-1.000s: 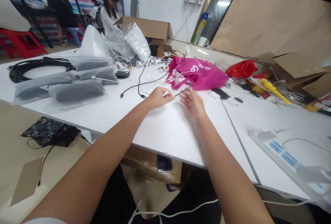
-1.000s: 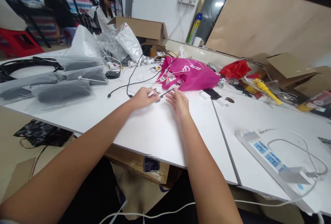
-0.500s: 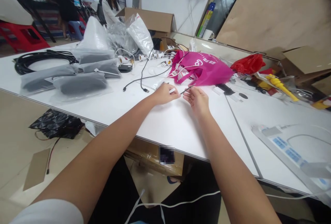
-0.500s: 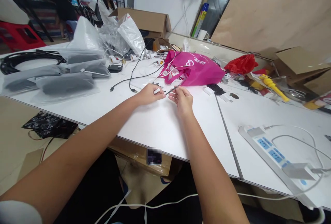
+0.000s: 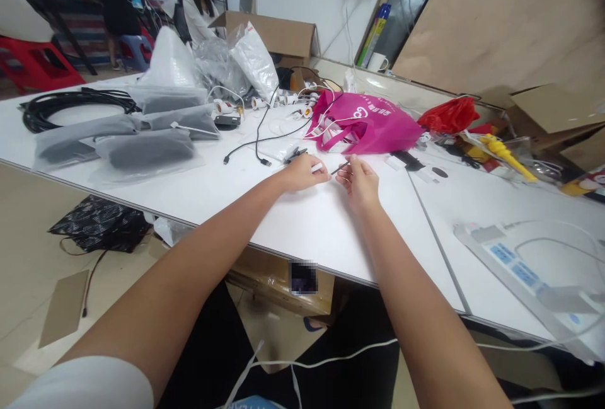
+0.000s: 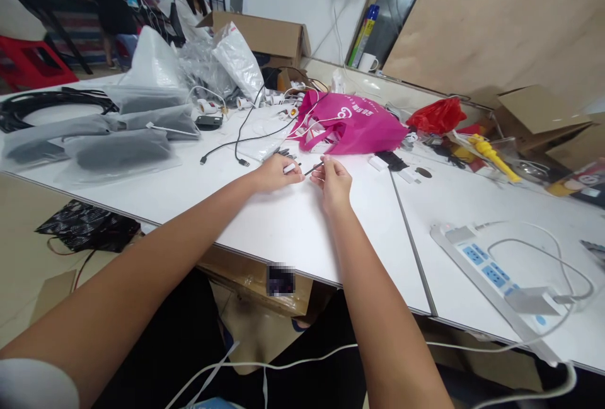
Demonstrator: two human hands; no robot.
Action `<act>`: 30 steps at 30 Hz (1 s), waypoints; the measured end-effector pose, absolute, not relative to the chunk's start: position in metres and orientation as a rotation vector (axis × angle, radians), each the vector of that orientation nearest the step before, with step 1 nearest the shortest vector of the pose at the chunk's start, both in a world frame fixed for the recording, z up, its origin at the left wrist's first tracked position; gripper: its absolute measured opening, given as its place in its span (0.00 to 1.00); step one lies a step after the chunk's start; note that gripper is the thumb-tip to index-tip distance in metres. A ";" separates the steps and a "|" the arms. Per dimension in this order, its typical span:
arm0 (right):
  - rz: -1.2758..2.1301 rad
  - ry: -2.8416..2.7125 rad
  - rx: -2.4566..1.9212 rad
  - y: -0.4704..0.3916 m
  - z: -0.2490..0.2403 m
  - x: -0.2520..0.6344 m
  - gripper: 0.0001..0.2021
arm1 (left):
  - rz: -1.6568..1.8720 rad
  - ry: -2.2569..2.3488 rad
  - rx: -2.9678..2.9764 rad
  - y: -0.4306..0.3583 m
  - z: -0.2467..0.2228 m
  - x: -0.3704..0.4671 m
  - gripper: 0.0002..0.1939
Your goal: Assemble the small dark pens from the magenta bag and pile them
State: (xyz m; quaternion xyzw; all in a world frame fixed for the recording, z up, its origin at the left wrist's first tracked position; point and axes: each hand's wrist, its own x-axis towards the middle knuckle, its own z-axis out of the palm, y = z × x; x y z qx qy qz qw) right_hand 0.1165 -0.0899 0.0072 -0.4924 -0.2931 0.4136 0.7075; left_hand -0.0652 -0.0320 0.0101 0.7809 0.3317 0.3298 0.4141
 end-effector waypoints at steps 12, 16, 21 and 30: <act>0.783 -0.550 -1.013 -0.080 0.005 0.129 0.18 | 0.726 0.671 1.843 -0.027 -0.003 -0.059 0.24; 0.783 -0.577 -0.970 -0.079 0.002 0.131 0.21 | 0.682 0.620 1.813 -0.027 -0.009 -0.056 0.23; 0.778 -0.666 -0.951 -0.077 -0.005 0.129 0.25 | 0.695 0.707 1.850 -0.032 -0.007 -0.054 0.21; 0.730 -0.604 -0.958 -0.073 -0.003 0.135 0.27 | 0.622 0.725 2.067 -0.035 -0.001 -0.057 0.20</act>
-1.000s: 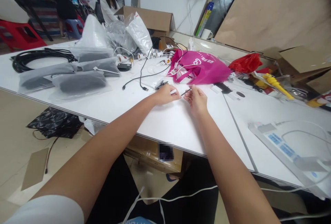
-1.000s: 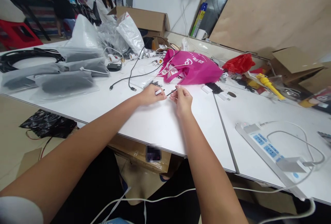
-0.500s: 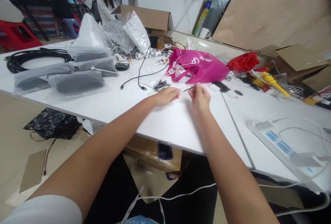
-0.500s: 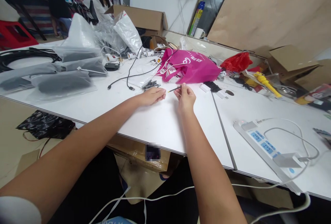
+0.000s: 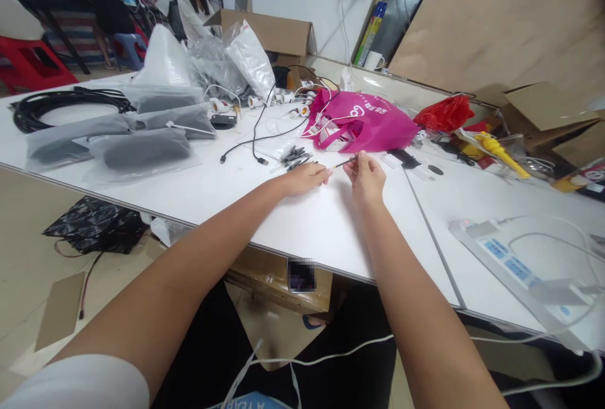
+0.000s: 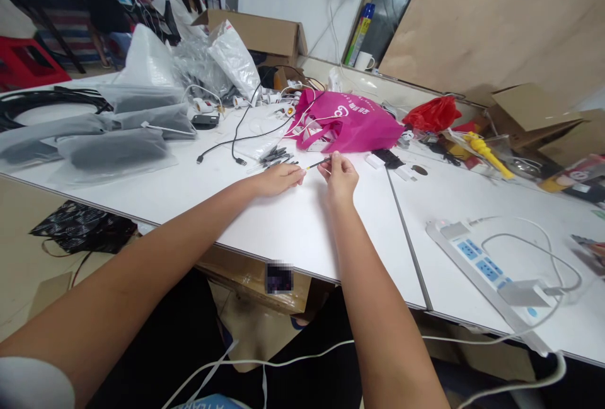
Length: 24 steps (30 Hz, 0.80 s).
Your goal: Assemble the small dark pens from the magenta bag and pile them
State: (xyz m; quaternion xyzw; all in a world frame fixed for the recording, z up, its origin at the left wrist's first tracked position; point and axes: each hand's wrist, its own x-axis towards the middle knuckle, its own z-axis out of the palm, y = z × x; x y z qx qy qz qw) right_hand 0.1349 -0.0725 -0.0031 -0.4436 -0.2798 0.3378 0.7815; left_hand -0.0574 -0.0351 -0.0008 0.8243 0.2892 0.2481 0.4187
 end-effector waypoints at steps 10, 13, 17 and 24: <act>0.856 -0.987 -1.116 -0.084 -0.003 0.118 0.32 | 0.723 0.743 2.013 -0.035 0.002 -0.050 0.20; 0.877 -1.002 -1.130 -0.087 0.002 0.118 0.32 | 0.759 0.719 1.960 -0.038 0.004 -0.049 0.19; 0.909 -0.996 -1.124 -0.088 0.006 0.118 0.30 | 0.752 0.697 1.843 -0.046 0.006 -0.047 0.21; 0.965 -1.040 -1.040 -0.090 0.011 0.123 0.33 | 0.677 0.624 1.507 -0.061 0.022 -0.045 0.18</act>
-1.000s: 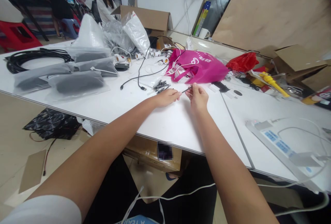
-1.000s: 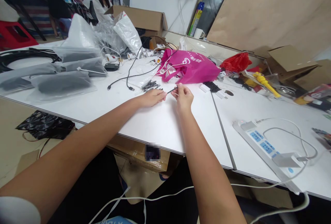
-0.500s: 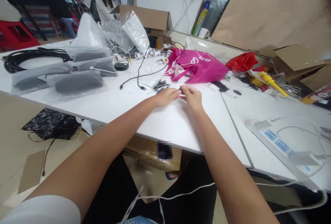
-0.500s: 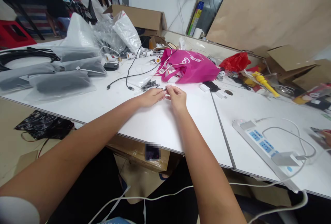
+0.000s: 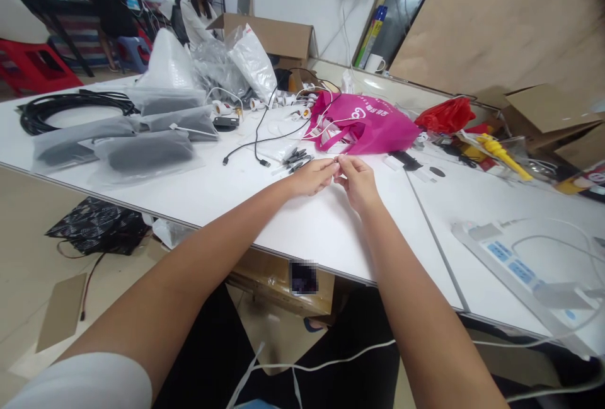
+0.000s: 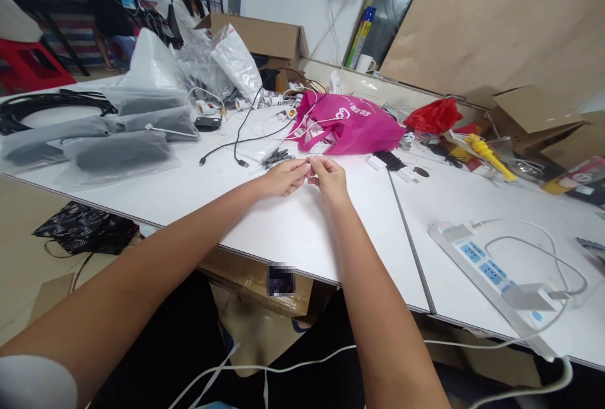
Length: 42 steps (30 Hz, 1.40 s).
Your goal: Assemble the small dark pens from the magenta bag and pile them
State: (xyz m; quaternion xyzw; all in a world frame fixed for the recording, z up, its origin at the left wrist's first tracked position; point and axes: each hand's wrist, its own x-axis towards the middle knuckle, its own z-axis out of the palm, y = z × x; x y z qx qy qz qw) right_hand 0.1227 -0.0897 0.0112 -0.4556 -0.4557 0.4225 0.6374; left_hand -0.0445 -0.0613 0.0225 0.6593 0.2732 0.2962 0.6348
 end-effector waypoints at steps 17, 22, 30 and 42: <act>1.090 -1.120 -0.922 -0.098 0.017 0.123 0.34 | 0.542 0.493 1.268 -0.063 0.035 -0.056 0.19; 1.112 -1.126 -0.967 -0.101 0.020 0.122 0.31 | 0.427 0.467 1.234 -0.056 0.032 -0.059 0.18; 0.988 -1.099 -1.035 -0.096 0.015 0.122 0.35 | 0.575 0.578 1.443 -0.056 0.027 -0.053 0.19; 0.970 -1.053 -1.095 -0.092 0.008 0.119 0.36 | 0.835 0.618 2.068 -0.042 0.009 -0.051 0.12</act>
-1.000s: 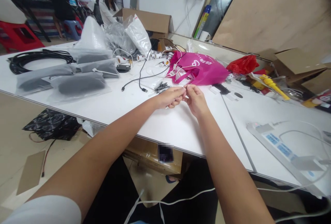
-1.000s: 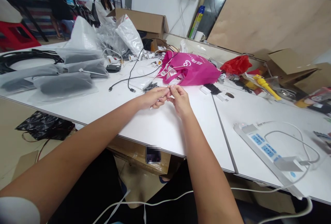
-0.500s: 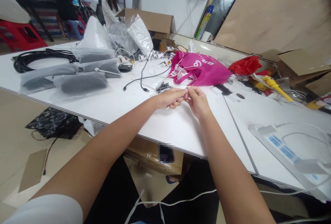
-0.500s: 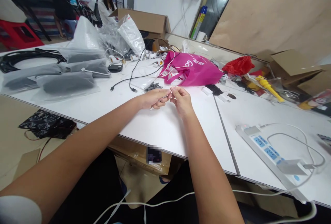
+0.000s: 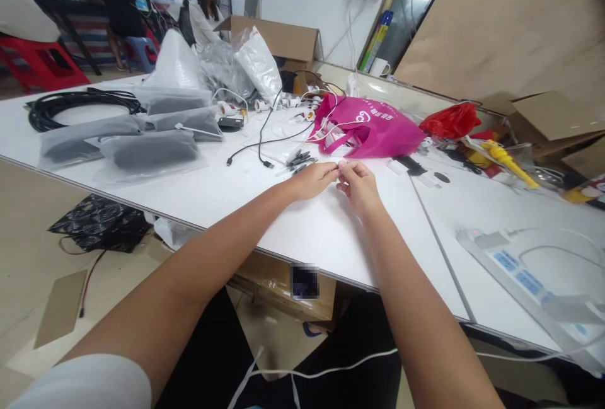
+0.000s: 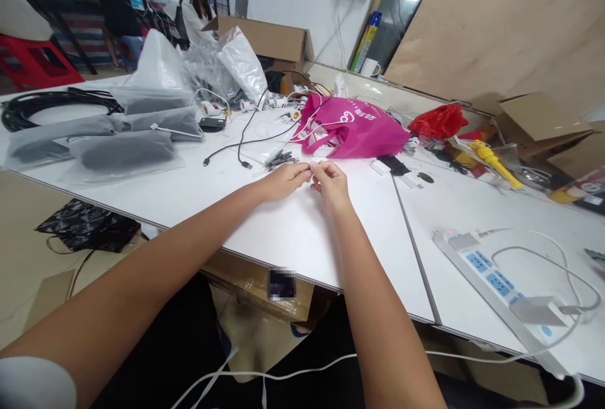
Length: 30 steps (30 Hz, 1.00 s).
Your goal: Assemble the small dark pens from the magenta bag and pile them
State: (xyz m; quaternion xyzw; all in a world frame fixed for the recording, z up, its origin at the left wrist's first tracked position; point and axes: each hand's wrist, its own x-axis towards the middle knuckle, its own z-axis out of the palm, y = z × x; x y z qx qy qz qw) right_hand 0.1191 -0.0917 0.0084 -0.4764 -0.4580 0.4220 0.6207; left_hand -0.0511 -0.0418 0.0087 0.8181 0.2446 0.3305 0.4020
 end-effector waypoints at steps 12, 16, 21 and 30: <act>0.978 -0.957 -1.117 -0.094 0.014 0.113 0.30 | 0.923 0.617 2.086 -0.038 0.006 -0.056 0.14; 1.033 -0.833 -1.098 -0.097 0.019 0.114 0.32 | 0.926 0.666 2.099 -0.040 0.011 -0.057 0.15; 1.024 -0.831 -1.109 -0.097 0.018 0.116 0.29 | 0.931 0.702 2.111 -0.038 0.009 -0.058 0.18; 1.006 -0.892 -1.159 -0.093 0.011 0.116 0.24 | 0.928 0.800 2.168 -0.035 0.017 -0.070 0.18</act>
